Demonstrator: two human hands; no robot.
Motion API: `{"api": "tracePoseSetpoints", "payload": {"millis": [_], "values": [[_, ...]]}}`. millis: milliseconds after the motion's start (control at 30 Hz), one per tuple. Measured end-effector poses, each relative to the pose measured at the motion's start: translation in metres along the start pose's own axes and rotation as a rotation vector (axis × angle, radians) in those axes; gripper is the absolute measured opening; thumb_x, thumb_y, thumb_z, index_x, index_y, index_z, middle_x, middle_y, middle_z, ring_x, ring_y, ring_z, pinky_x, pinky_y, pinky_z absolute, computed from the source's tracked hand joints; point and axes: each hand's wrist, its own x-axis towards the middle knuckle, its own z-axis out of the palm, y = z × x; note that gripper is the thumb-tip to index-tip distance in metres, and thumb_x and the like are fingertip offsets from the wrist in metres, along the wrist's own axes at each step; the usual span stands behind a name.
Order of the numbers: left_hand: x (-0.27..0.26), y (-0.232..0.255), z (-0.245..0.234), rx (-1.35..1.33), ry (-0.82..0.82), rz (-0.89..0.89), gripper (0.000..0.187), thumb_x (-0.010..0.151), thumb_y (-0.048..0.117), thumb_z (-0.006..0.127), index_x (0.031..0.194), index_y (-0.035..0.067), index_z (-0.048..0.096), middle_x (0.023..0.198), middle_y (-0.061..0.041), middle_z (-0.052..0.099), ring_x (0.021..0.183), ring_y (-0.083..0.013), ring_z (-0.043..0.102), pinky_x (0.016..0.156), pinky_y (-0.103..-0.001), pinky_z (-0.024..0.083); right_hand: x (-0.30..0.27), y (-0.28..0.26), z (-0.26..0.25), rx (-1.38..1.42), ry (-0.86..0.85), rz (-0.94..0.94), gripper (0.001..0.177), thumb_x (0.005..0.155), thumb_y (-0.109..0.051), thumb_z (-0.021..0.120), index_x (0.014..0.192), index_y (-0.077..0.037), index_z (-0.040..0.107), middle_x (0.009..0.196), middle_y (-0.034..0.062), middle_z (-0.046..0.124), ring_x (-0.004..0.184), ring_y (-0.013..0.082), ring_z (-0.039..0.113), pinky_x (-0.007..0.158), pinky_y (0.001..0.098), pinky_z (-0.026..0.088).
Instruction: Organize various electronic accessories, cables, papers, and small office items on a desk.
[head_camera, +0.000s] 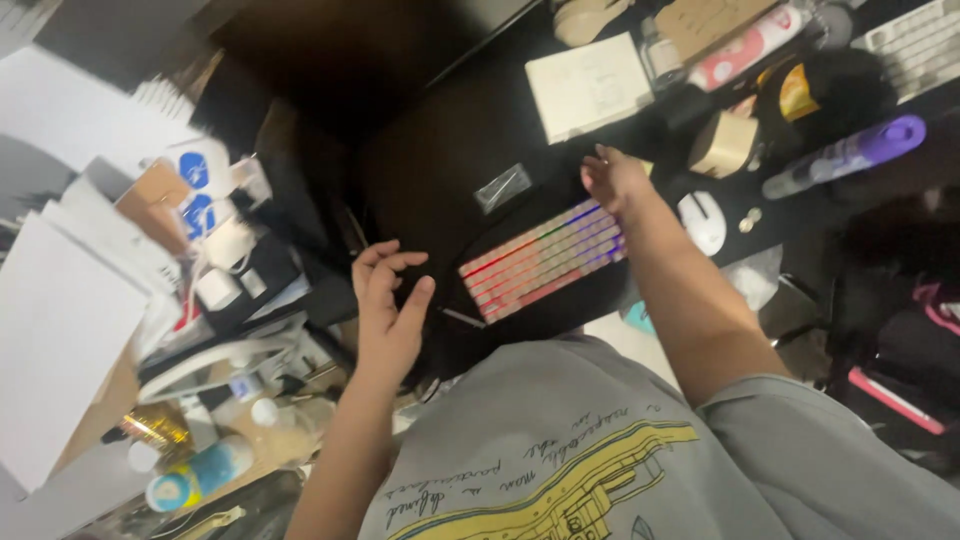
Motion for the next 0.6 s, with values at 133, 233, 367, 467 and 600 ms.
{"api": "tracePoseSetpoints", "payload": {"millis": [133, 233, 367, 467, 600], "values": [[0.017, 0.018, 0.059, -0.002, -0.003, -0.046, 0.027, 0.093, 0.013, 0.071, 0.119, 0.01, 0.067, 0.138, -0.014, 0.049, 0.126, -0.0253, 0.048, 0.102, -0.035, 0.041, 0.053, -0.014, 0.013, 0.1, 0.173, -0.008, 0.028, 0.101, -0.024, 0.071, 0.109, 0.0, 0.06, 0.084, 0.011, 0.062, 0.07, 0.0224, 0.06, 0.058, 0.0328, 0.054], [0.027, 0.023, 0.092, -0.033, -0.012, -0.095, 0.024, 0.093, 0.012, 0.07, 0.116, 0.01, 0.068, 0.136, -0.014, 0.049, 0.127, -0.0249, 0.048, 0.1, -0.034, 0.042, 0.081, -0.021, 0.026, 0.12, 0.192, 0.028, 0.021, 0.097, -0.027, 0.068, 0.101, -0.008, 0.062, 0.077, 0.0063, 0.06, 0.065, 0.0174, 0.058, 0.054, 0.0289, 0.054], [0.035, 0.029, 0.116, -0.075, 0.004, -0.189, 0.022, 0.096, 0.012, 0.068, 0.117, 0.009, 0.066, 0.138, -0.015, 0.045, 0.128, -0.0238, 0.048, 0.101, -0.034, 0.047, 0.109, -0.025, 0.044, 0.298, 0.279, 0.112, 0.012, 0.094, -0.021, 0.073, 0.097, -0.013, 0.065, 0.073, 0.0027, 0.057, 0.06, 0.0143, 0.048, 0.051, 0.0269, 0.042], [0.037, 0.028, 0.125, -0.076, 0.038, -0.213, 0.023, 0.096, 0.012, 0.068, 0.118, 0.007, 0.066, 0.139, -0.016, 0.044, 0.129, -0.024, 0.047, 0.1, -0.034, 0.05, 0.125, -0.02, 0.046, 0.199, 0.29, 0.195, 0.012, 0.095, -0.021, 0.071, 0.096, -0.013, 0.061, 0.074, 0.0019, 0.053, 0.062, 0.0146, 0.048, 0.053, 0.0284, 0.045], [0.04, 0.007, 0.143, -0.057, 0.086, -0.225, 0.025, 0.093, 0.01, 0.07, 0.118, 0.007, 0.066, 0.134, -0.015, 0.046, 0.126, -0.0229, 0.051, 0.097, -0.032, 0.053, 0.098, -0.025, 0.052, 0.086, 0.159, 0.074, 0.009, 0.098, -0.009, 0.062, 0.107, -0.009, 0.063, 0.093, 0.0052, 0.069, 0.081, 0.0193, 0.069, 0.069, 0.0309, 0.062]]}}
